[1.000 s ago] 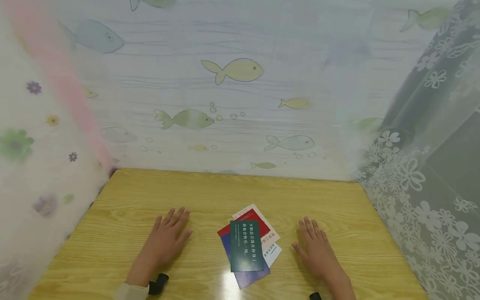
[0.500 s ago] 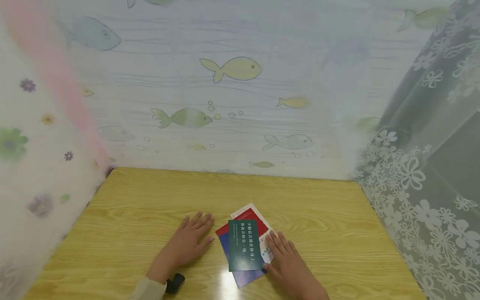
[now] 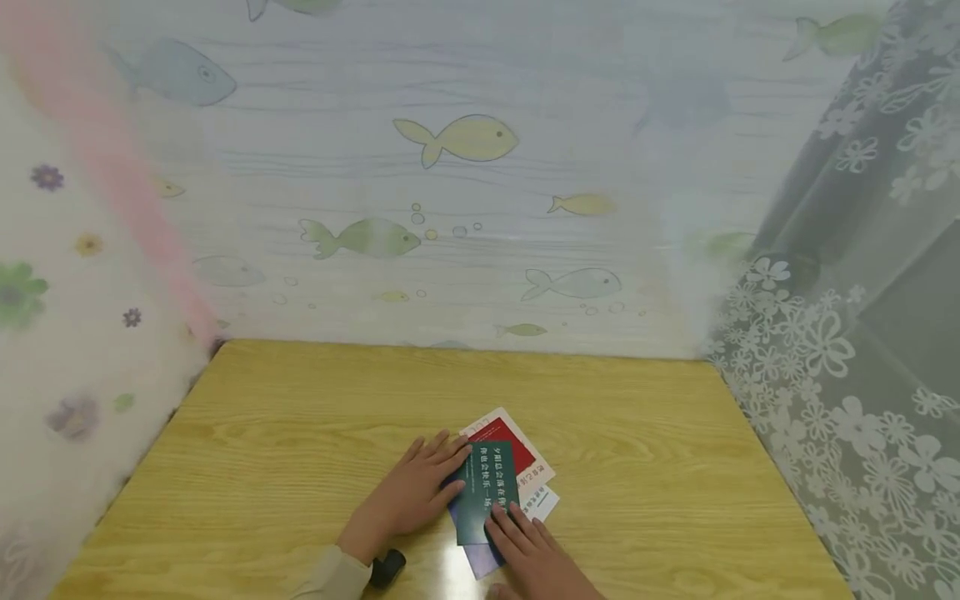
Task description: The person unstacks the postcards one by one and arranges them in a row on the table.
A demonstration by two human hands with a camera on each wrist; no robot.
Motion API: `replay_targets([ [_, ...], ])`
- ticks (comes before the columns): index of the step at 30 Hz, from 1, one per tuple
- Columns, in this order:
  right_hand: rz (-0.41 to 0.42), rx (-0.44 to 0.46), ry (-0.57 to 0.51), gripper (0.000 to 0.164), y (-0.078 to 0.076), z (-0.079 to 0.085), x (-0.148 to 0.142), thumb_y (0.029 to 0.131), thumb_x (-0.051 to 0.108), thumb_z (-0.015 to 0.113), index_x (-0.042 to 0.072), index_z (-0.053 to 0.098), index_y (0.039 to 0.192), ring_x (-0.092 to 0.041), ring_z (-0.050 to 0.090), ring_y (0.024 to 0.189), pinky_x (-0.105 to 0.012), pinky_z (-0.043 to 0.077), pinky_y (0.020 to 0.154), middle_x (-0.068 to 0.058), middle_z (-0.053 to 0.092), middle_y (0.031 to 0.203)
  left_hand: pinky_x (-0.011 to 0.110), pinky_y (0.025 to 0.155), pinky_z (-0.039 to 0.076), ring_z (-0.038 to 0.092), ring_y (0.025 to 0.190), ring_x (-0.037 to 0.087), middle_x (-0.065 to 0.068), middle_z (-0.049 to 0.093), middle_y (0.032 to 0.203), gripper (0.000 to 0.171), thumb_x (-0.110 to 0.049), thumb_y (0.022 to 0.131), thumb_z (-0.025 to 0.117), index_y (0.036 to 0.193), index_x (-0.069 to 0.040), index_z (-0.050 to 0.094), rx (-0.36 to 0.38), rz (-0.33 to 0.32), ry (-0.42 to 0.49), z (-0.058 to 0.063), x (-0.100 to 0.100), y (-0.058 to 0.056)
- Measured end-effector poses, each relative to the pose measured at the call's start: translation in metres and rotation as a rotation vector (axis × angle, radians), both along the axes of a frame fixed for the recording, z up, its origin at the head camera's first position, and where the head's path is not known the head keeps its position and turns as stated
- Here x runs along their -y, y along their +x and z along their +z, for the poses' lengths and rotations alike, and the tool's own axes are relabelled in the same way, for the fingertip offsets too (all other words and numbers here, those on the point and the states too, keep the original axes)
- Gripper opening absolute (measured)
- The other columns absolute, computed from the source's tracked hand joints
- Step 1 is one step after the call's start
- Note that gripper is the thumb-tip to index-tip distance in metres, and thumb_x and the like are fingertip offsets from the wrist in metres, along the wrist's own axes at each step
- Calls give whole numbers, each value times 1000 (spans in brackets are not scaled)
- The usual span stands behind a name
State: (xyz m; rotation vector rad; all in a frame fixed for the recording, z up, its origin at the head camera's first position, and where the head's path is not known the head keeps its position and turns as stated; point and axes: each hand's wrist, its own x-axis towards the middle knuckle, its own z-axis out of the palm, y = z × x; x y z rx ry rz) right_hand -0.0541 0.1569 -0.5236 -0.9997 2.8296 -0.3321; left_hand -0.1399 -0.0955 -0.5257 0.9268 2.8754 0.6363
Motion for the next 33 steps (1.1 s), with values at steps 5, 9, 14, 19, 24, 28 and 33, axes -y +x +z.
replay_targets([
  [5, 25, -105, 42, 74, 5, -6, -2, 103, 64, 36, 9, 50, 150, -32, 43, 144, -50, 49, 107, -9, 46, 158, 57, 126, 19, 27, 154, 33, 7, 43, 160, 53, -38, 108, 46, 155, -12, 45, 14, -4, -14, 3, -4, 2],
  [9, 12, -120, 53, 74, 6, -6, -7, 102, 65, 36, 9, 52, 148, -32, 43, 144, -50, 49, 108, -11, 46, 157, 56, 126, 19, 27, 154, 31, 4, 45, 159, 54, -41, 108, 45, 155, -14, 45, 32, 12, -26, 5, -3, 7],
  [14, -15, -74, 20, 74, 4, -3, -13, 101, 64, 43, 9, 52, 149, -36, 41, 145, -55, 47, 108, -13, 44, 158, 58, 126, 20, 27, 154, 32, 4, 46, 158, 55, -43, 107, 45, 154, -14, 46, 41, 17, -36, 6, 0, 17],
  [19, -30, -35, -3, 75, -1, 0, -20, 100, 63, 47, 5, 52, 148, -41, 41, 144, -60, 46, 107, -17, 45, 157, 59, 124, 22, 31, 152, 33, 5, 49, 156, 56, -44, 107, 45, 153, -13, 47, 44, 21, -52, 9, 2, 31],
  [24, -85, 75, -45, 76, -7, 5, -28, 98, 58, 54, 3, 48, 150, -44, 37, 146, -65, 40, 110, -22, 40, 159, 58, 125, 22, 33, 152, 32, 5, 49, 156, 57, -45, 107, 45, 152, -12, 49, 35, 23, -63, 13, 4, 46],
  [28, -134, 135, -90, 78, -12, 10, -33, 97, 55, 58, 1, 45, 152, -45, 31, 149, -67, 35, 113, -23, 34, 162, 56, 124, 24, 35, 150, 31, 3, 50, 155, 58, -47, 105, 47, 152, -13, 50, 19, 5, -87, 14, 5, 59],
  [33, -156, 147, -123, 82, -16, 15, -39, 94, 54, 64, 0, 44, 152, -46, 28, 150, -69, 32, 114, -24, 33, 162, 56, 118, 36, 48, 142, 29, 1, 59, 146, 56, -48, 102, 53, 145, -13, 58, -54, -74, -150, 13, 3, 74],
])
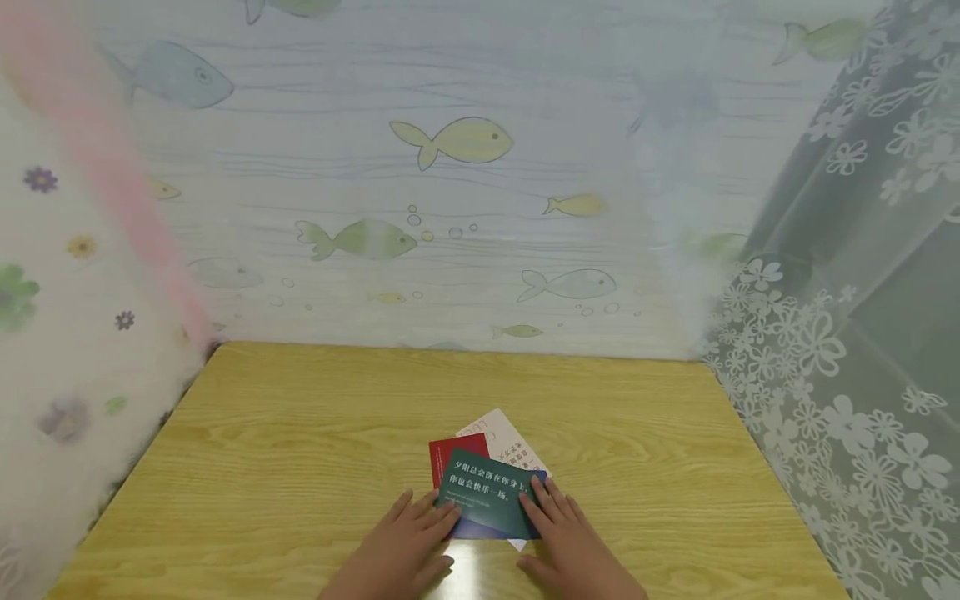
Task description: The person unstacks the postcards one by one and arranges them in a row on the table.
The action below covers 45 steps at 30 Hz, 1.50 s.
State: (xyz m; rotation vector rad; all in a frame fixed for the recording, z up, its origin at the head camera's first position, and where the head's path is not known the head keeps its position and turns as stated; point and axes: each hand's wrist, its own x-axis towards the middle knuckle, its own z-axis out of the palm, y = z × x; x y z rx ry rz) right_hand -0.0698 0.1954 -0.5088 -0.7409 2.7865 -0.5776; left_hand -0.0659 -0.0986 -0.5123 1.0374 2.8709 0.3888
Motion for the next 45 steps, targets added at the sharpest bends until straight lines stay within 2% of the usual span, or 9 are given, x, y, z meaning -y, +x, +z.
replay_targets([
  [4, -6, 20, 18, 83, -4, 3, -2, 90, 51, 71, 3, 45, 152, -44, 28, 151, -67, 31, 116, -22, 34, 162, 55, 111, 44, 56, 135, 27, 0, 66, 138, 52, -49, 101, 54, 139, -14, 64, -45, -53, 16, -5, 1, 5],
  [7, 7, 11, 6, 82, -9, 5, -5, 87, 48, 76, 4, 48, 150, -44, 30, 150, -66, 33, 116, -21, 36, 161, 55, 110, 45, 56, 134, 26, -3, 66, 137, 49, -45, 100, 58, 138, -15, 64, 5, -54, 62, -6, 3, 2],
  [11, 17, -11, -40, 82, -18, 7, -12, 84, 41, 82, 1, 50, 148, -46, 34, 148, -65, 34, 116, -22, 39, 159, 57, 113, 43, 54, 137, 27, -1, 63, 141, 49, -38, 99, 62, 141, -13, 61, 74, -17, 128, -4, 7, -5],
  [14, 6, -10, -64, 89, -27, 8, -17, 80, 43, 84, -1, 48, 149, -46, 34, 147, -64, 33, 116, -23, 40, 158, 57, 116, 38, 49, 141, 29, 2, 58, 148, 54, -37, 98, 64, 144, -11, 58, 110, 27, 153, -1, 11, -10],
  [21, 15, -45, -82, 106, -41, -2, -27, 73, 53, 87, -5, 44, 150, -48, 31, 148, -64, 33, 117, -25, 40, 158, 54, 123, 29, 36, 150, 30, 3, 46, 159, 64, -37, 91, 71, 147, -10, 55, 128, 114, 223, 0, 16, -25],
  [28, 7, 21, -112, 109, -49, 0, -30, 69, 55, 88, 0, 44, 152, -47, 25, 151, -66, 32, 117, -23, 34, 161, 54, 126, 20, 22, 156, 32, 4, 36, 164, 87, -55, 84, 76, 154, -13, 47, 147, 139, 229, -10, 18, -44],
  [33, 22, 20, -102, 108, -51, 1, -30, 69, 57, 88, 0, 46, 150, -48, 26, 150, -67, 34, 115, -24, 36, 160, 56, 127, 15, 14, 157, 33, 5, 26, 169, 101, -69, 78, 74, 158, -16, 40, 152, 136, 211, -12, 17, -53],
  [38, 28, 30, -97, 106, -51, 2, -31, 69, 55, 89, 2, 48, 150, -47, 26, 151, -66, 34, 116, -23, 36, 161, 60, 126, 14, 12, 157, 38, 8, 24, 169, 109, -71, 73, 76, 157, -13, 40, 183, 128, 211, -11, 17, -59],
  [45, 39, 25, -103, 105, -51, 0, -29, 69, 56, 89, 1, 49, 149, -47, 26, 151, -67, 34, 115, -22, 37, 161, 64, 125, 12, 12, 156, 42, 13, 26, 168, 106, -69, 70, 80, 153, -11, 47, 213, 119, 228, -9, 17, -63],
])
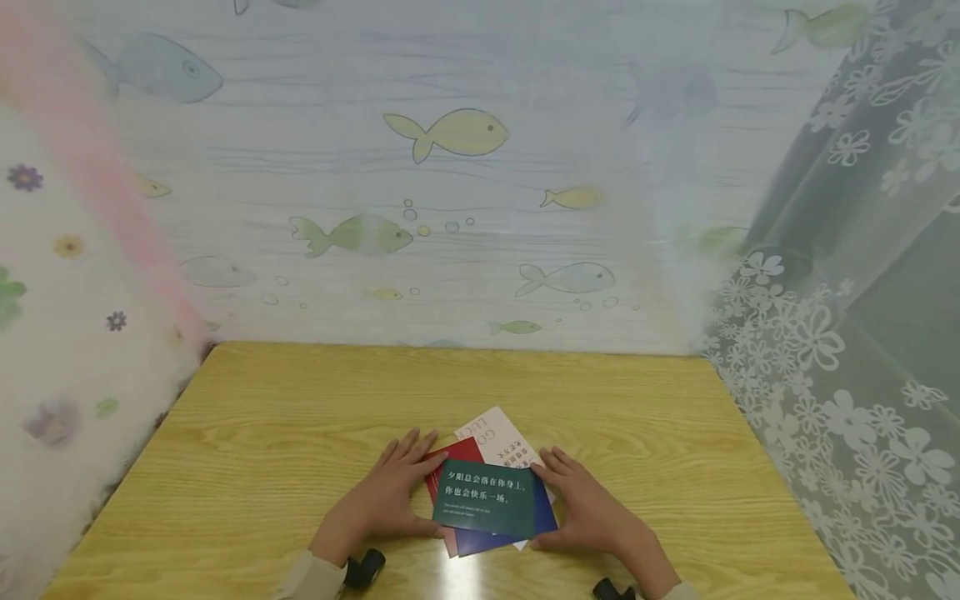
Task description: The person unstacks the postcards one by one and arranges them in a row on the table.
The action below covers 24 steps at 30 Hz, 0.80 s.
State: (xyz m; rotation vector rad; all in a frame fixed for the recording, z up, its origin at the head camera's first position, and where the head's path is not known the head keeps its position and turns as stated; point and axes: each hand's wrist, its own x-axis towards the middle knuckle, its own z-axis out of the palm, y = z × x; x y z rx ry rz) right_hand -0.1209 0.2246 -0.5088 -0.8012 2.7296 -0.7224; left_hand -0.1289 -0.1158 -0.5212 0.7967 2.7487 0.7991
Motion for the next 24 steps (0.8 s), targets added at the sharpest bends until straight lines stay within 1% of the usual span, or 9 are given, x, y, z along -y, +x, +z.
replay_targets([
  [5, 10, -22, 11, 103, -1, -3, 1, 70, 55, 88, 1, 50, 149, -44, 27, 151, -65, 34, 116, -20, 37, 161, 63, 125, 12, 10, 157, 40, 10, 26, 168, 104, -70, 70, 78, 153, -15, 48, -2, 11, -34, 0, 0, -1],
  [12, 20, -11, 2, 99, -2, -2, 2, 70, 49, 89, 0, 50, 147, -44, 26, 152, -64, 34, 116, -21, 38, 160, 63, 125, 13, 11, 157, 40, 11, 28, 167, 103, -69, 71, 79, 153, -14, 49, -21, 4, -50, -1, 0, -2],
  [18, 23, -18, 4, 97, -1, 0, 3, 69, 45, 89, -1, 51, 146, -43, 28, 151, -63, 35, 116, -20, 40, 159, 62, 125, 13, 13, 157, 39, 11, 28, 167, 104, -67, 69, 82, 153, -14, 49, -12, 8, -36, -1, 0, -3],
  [24, 21, -36, 6, 98, 0, 2, 2, 68, 44, 90, -1, 51, 146, -42, 29, 151, -62, 36, 116, -19, 41, 159, 63, 125, 14, 12, 157, 38, 10, 27, 167, 107, -70, 66, 82, 152, -16, 50, -2, -1, -25, -3, 0, -4],
])
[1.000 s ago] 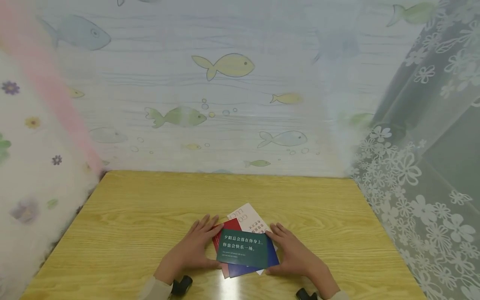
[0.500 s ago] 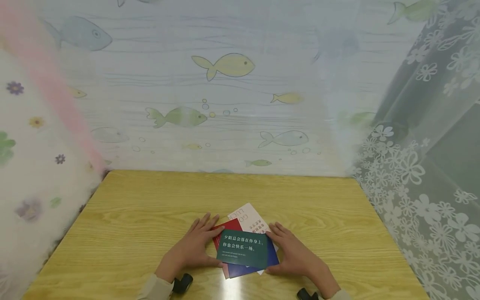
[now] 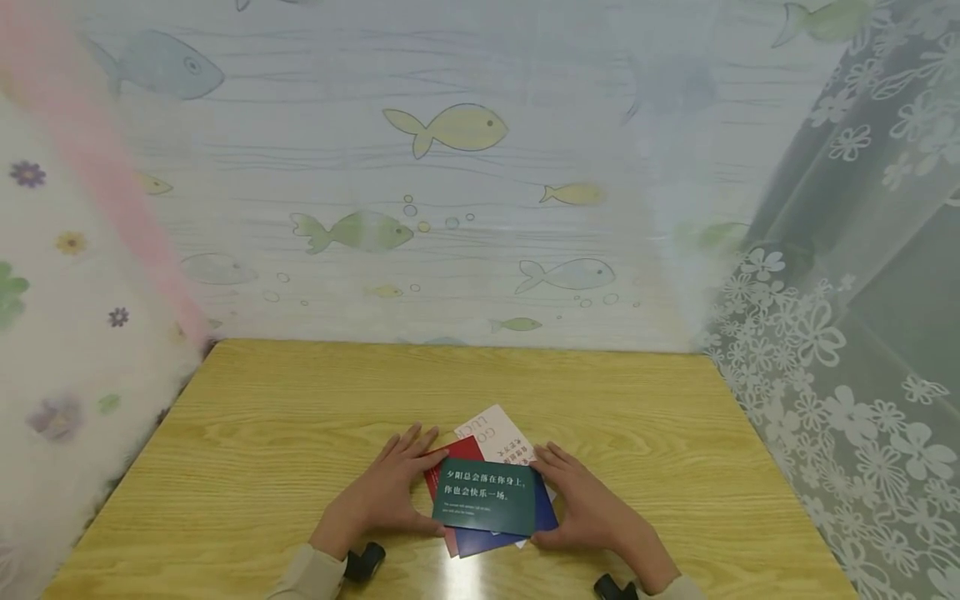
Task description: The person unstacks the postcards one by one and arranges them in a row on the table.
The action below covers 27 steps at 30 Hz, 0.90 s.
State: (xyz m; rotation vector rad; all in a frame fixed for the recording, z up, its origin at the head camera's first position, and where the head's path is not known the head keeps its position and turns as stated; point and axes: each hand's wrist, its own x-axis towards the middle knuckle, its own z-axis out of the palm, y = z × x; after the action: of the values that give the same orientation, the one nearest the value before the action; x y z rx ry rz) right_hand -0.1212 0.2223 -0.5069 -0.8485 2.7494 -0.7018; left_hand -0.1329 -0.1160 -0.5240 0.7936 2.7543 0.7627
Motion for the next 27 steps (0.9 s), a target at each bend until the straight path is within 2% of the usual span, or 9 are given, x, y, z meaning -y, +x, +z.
replay_targets([
  [5, -8, -2, -21, 100, 1, 0, -2, 67, 46, 88, 0, 50, 148, -40, 29, 152, -63, 36, 116, -18, 41, 159, 61, 126, 13, 11, 158, 36, 8, 28, 168, 106, -71, 64, 82, 150, -17, 53, 8, -5, 16, 2, 0, 0],
  [13, -30, -56, -47, 107, 4, 1, -3, 66, 53, 90, 0, 48, 149, -41, 29, 151, -65, 36, 115, -16, 39, 161, 59, 126, 14, 14, 157, 35, 8, 32, 166, 101, -66, 66, 85, 147, -13, 56, -6, 10, 85, 5, 1, 3],
  [27, -55, 14, -137, 106, 3, 0, -7, 69, 51, 91, 6, 45, 152, -41, 25, 153, -69, 34, 114, -15, 35, 163, 65, 124, 16, 18, 155, 41, 13, 36, 164, 99, -52, 69, 87, 150, -9, 51, -50, -31, 186, 7, 5, 6],
])
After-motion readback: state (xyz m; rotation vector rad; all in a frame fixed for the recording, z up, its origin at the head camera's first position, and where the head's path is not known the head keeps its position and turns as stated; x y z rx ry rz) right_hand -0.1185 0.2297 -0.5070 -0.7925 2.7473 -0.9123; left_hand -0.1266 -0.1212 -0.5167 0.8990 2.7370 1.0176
